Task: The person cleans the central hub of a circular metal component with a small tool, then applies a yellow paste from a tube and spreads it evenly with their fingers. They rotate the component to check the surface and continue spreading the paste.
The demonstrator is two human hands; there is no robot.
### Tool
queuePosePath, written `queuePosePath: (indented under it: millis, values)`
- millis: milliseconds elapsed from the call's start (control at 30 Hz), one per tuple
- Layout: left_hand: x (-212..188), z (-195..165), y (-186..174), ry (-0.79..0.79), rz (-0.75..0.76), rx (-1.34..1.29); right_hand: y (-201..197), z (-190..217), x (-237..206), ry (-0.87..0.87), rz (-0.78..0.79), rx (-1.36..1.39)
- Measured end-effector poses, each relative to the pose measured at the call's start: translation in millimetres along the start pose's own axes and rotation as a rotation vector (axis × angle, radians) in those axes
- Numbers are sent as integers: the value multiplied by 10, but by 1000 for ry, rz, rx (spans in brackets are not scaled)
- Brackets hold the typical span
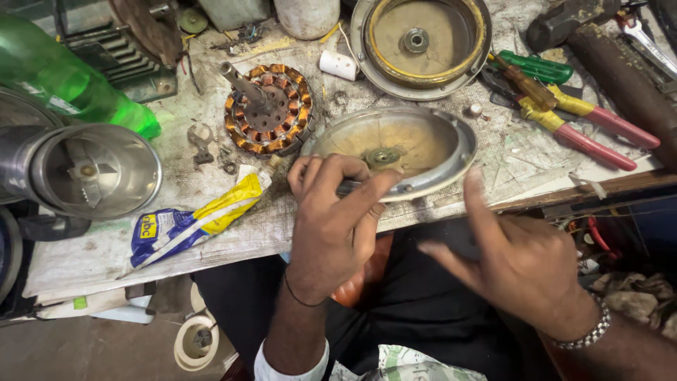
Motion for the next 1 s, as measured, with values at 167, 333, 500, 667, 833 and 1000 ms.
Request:
queuePosePath:
  millis: [167, 333, 500, 667, 833, 1000]
  values:
    - [-35, 3, -107, -126, -197, -207, -120, 79, -1, -126, -193, 219]
    - [-12, 136, -124, -519, -315, -374, 17, 40, 138, -146, -169, 135]
    - [278, 449, -41, -393, -362, -660, 204, 44, 326, -205, -121, 46]
    - [343, 661, 21, -445, -354, -790, 293, -83, 585, -274, -71, -74]
    - [324, 691, 48, -435, -387, -817, 228, -138, 751, -332, -97, -87]
    - [294, 690, 60, -439, -365, -854, 143, -112, 834, -363, -148, -103]
Point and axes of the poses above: each hand's wrist, its own x-axis towards the middle knuckle, its own y-axis out of the palm, z = x × y, the point moved 3 cm from there along x, towards the middle knuckle, and after that the axes turned 2 degrees about x, right-handed, at the moved point
